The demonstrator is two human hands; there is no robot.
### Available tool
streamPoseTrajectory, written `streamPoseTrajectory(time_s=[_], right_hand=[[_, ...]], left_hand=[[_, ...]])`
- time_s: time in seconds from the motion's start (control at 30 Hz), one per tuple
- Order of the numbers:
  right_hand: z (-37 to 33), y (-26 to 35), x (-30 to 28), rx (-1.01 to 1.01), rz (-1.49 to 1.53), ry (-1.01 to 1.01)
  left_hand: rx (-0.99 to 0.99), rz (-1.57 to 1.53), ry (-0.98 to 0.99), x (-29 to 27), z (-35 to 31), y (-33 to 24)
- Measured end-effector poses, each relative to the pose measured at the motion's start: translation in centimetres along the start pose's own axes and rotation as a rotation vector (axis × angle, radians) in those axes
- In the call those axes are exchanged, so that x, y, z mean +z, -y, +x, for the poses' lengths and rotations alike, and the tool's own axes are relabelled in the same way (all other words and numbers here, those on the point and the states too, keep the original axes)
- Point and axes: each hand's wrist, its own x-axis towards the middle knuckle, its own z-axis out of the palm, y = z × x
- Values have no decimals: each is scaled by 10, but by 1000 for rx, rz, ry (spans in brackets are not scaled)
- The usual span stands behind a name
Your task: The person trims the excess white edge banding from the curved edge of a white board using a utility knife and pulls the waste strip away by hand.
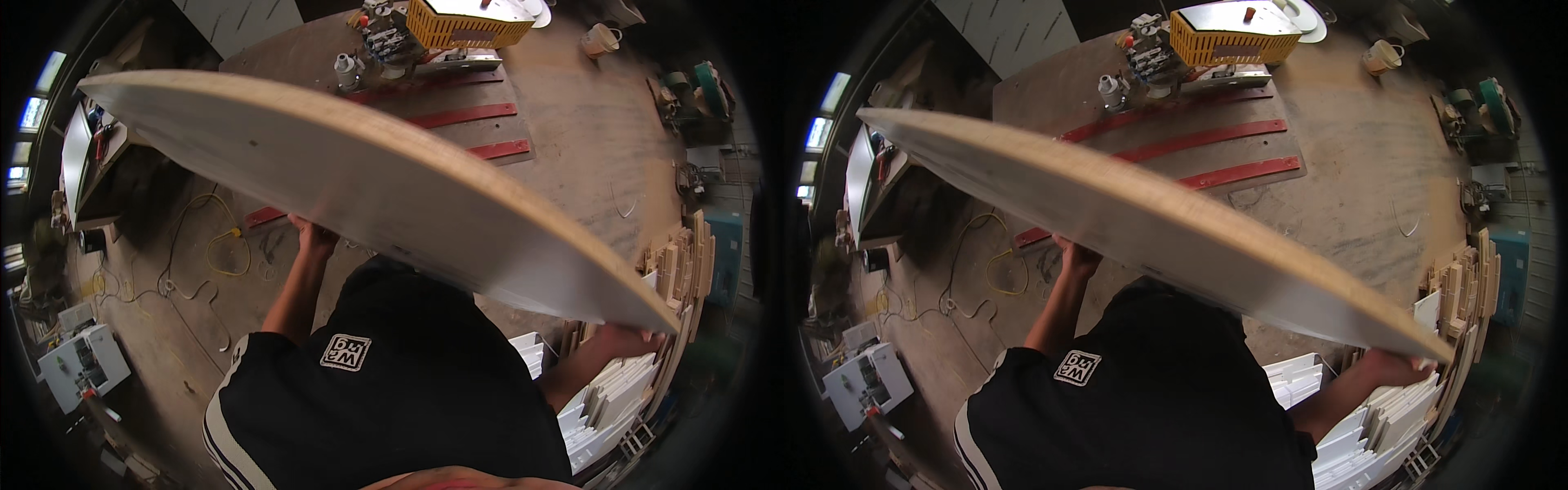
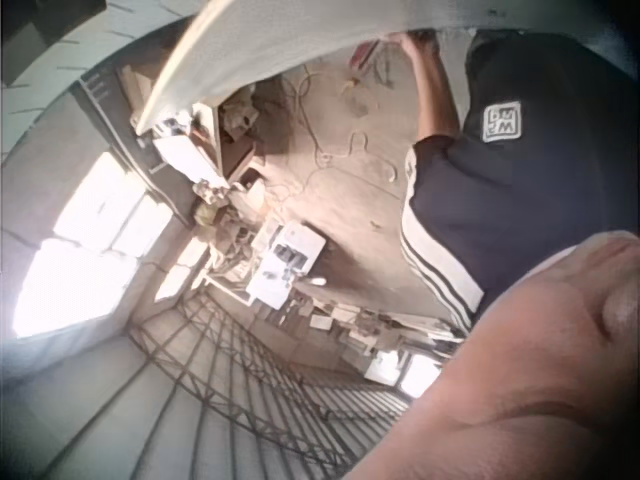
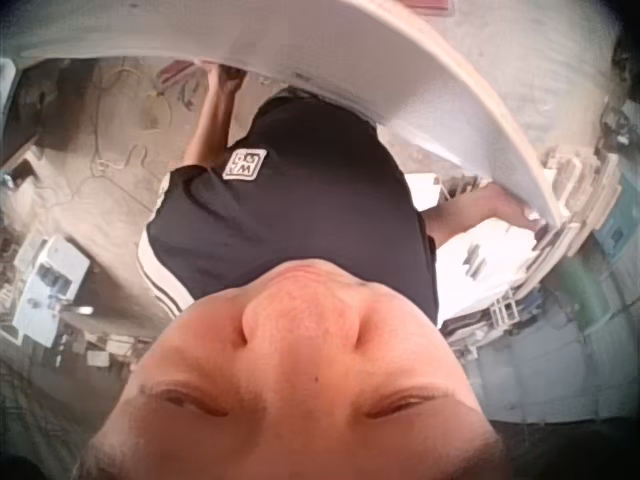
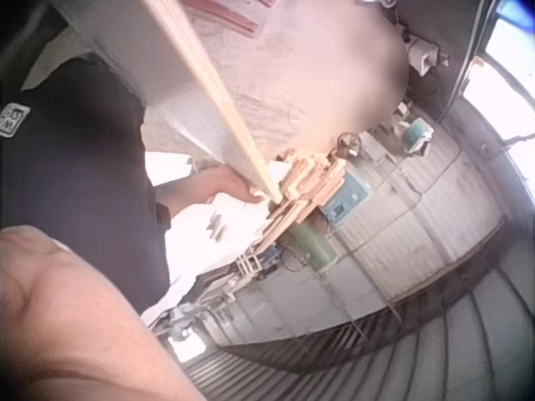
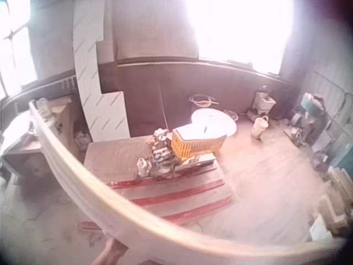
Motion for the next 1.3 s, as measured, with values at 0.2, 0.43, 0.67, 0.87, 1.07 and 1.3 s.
streamPoseTrajectory(time_s=[0.2, 0.43, 0.67, 0.87, 1.07, 1.3], right_hand=[[54, -147, 56, 268, -298, 13], [104, -322, 33, 517, -664, 128], [112, -403, 2, 724, -909, 76], [141, -466, -61, 516, -1068, 452], [57, -487, 66, -630, -1163, 829], [-24, -511, 151, -487, -1504, 969]], left_hand=[[155, -14, -490, -12, -93, 45], [256, 17, -689, -54, -126, 98], [229, 153, -856, -75, -144, 118], [160, 244, -885, -75, -131, 103], [107, 344, -865, -55, -148, 97], [-686, 1351, -768, -21, -158, 29]])
